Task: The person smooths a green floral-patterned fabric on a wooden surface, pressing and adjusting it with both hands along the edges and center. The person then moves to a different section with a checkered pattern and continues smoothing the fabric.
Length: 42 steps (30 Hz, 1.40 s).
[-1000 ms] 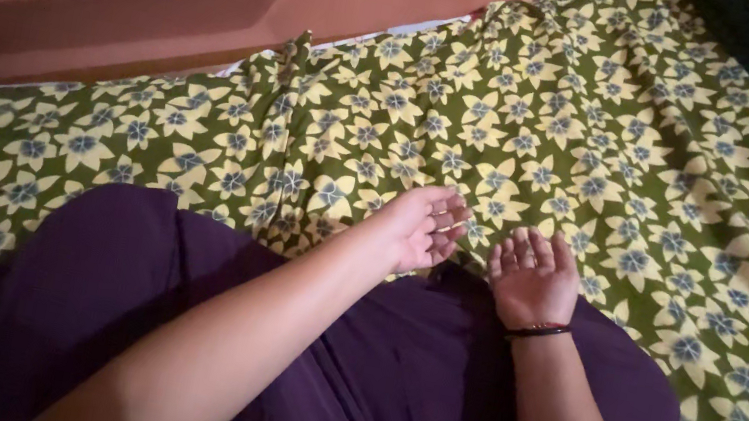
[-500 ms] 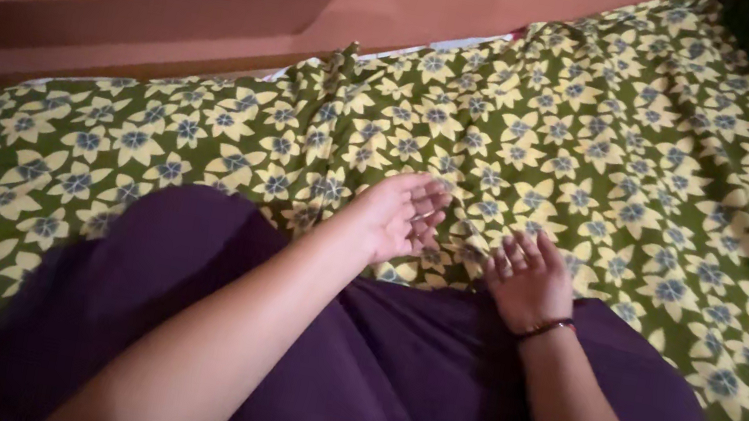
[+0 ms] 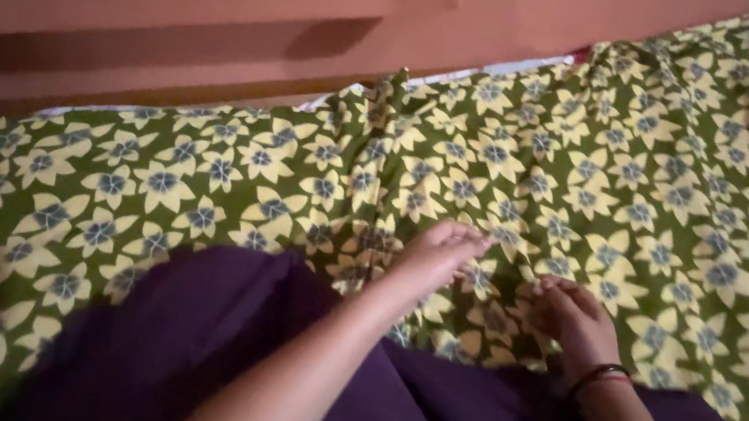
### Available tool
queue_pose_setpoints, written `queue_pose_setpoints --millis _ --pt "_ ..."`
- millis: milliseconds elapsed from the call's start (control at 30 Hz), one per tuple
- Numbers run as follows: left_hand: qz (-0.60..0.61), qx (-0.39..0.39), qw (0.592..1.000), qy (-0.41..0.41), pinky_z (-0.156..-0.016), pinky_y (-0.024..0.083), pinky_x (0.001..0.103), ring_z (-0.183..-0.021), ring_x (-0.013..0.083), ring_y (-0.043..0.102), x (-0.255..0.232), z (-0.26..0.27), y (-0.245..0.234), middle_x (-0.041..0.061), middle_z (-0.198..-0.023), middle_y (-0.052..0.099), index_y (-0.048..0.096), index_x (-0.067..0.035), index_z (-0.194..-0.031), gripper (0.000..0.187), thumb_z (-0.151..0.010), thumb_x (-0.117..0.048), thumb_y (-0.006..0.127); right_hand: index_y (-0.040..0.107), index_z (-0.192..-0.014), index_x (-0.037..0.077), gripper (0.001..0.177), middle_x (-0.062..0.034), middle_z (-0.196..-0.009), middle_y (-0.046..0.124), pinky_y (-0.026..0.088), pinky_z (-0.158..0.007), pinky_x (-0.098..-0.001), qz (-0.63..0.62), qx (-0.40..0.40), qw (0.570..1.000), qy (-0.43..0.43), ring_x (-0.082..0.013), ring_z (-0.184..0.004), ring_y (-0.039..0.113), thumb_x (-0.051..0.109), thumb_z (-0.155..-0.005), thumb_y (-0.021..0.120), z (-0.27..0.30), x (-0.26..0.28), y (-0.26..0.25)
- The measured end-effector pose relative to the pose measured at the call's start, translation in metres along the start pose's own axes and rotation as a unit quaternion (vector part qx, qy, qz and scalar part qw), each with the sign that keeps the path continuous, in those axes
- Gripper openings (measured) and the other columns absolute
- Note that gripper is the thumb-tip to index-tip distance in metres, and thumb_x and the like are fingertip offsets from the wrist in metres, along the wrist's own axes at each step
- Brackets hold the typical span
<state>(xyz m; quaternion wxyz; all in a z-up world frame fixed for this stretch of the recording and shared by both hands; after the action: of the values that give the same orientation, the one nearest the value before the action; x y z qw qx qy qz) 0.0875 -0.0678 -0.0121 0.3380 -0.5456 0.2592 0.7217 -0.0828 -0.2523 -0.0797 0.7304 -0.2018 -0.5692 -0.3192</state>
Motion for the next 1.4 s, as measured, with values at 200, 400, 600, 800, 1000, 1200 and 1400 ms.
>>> queue_pose_setpoints --millis 200,400,600,800,1000,1200,1400 --pt "-0.151 -0.051 0.981 0.114 -0.095 0.057 0.037 -0.110 0.0197 0.071 -0.031 -0.019 -0.031 0.011 -0.127 0.075 0.065 -0.006 -0.128 0.048 -0.094 -0.039 0.069 0.076 -0.121 0.014 0.031 -0.0070 -0.108 0.077 0.058 -0.080 -0.0370 0.358 -0.080 0.923 -0.118 -0.0197 -0.093 0.073 0.030 -0.095 0.070 -0.060 0.032 0.038" --pt "-0.289 -0.113 0.944 0.109 -0.112 0.037 0.045 -0.142 0.0311 0.042 -0.051 -0.043 -0.081 0.013 -0.160 0.036 0.028 -0.010 -0.156 0.082 -0.091 -0.028 0.074 0.073 -0.128 0.021 0.039 -0.0162 -0.151 0.055 0.040 -0.110 -0.0548 0.550 -0.080 0.754 -0.351 -0.0448 -0.136 0.047 0.034 -0.091 0.072 -0.126 0.064 0.106" --pt "-0.395 -0.067 0.901 0.166 -0.118 0.039 0.044 -0.142 0.0342 0.046 -0.045 -0.066 -0.088 0.019 -0.157 0.041 0.029 -0.011 -0.157 0.078 -0.093 -0.024 0.071 0.054 -0.150 0.030 0.060 -0.0126 -0.161 0.042 0.030 -0.119 -0.0516 0.602 -0.012 0.716 -0.352 -0.0443 -0.147 0.034 0.033 -0.091 0.065 -0.166 0.059 0.178" --pt "-0.402 -0.176 0.860 0.260 -0.114 0.038 0.049 -0.139 0.0406 0.046 -0.053 -0.078 -0.114 0.023 -0.158 0.038 0.025 -0.016 -0.160 0.083 -0.091 -0.024 0.071 0.040 -0.157 0.023 0.063 -0.0102 -0.170 0.025 0.019 -0.120 -0.0598 0.664 0.034 0.645 -0.376 -0.0408 -0.154 0.020 0.039 -0.097 0.054 -0.188 0.044 0.245" --pt "-0.435 -0.217 0.843 0.231 -0.116 0.025 0.056 -0.145 0.0449 0.033 -0.045 -0.094 -0.139 0.026 -0.159 0.027 0.013 -0.014 -0.160 0.090 -0.092 -0.031 0.069 0.038 -0.156 0.021 0.061 -0.0145 -0.167 0.024 0.019 -0.118 -0.0599 0.644 0.045 0.661 -0.384 -0.0393 -0.152 0.020 0.046 -0.101 0.047 -0.223 0.059 0.268" --pt "-0.411 -0.225 0.861 0.196 -0.120 0.024 0.053 -0.147 0.0420 0.032 -0.038 -0.102 -0.161 0.028 -0.161 0.026 0.007 -0.005 -0.161 0.098 -0.093 -0.039 0.070 0.053 -0.151 0.021 0.048 -0.0123 -0.134 0.069 0.046 -0.109 -0.0497 0.551 0.009 0.790 -0.269 -0.0355 -0.127 0.059 0.027 -0.104 0.046 -0.274 0.083 0.255" --pt "-0.360 -0.233 0.882 0.193 -0.117 0.031 0.051 -0.143 0.0427 0.038 -0.040 -0.101 -0.169 0.027 -0.159 0.031 0.010 -0.003 -0.161 0.099 -0.092 -0.039 0.071 0.071 -0.133 0.017 0.036 -0.0219 -0.113 0.069 0.050 -0.098 -0.0480 0.590 0.042 0.734 -0.333 -0.0392 -0.109 0.062 0.032 -0.101 0.066 -0.312 0.091 0.266"
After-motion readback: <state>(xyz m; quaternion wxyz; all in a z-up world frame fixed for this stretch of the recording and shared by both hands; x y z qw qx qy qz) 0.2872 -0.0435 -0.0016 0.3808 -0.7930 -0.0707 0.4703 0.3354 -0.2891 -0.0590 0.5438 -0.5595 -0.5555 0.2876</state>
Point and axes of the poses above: each hand's wrist, its own z-axis away from the middle knuckle, its own y-axis out of the palm, x = y × z, the point moved 8 cm from there along -z, towards the middle knuckle
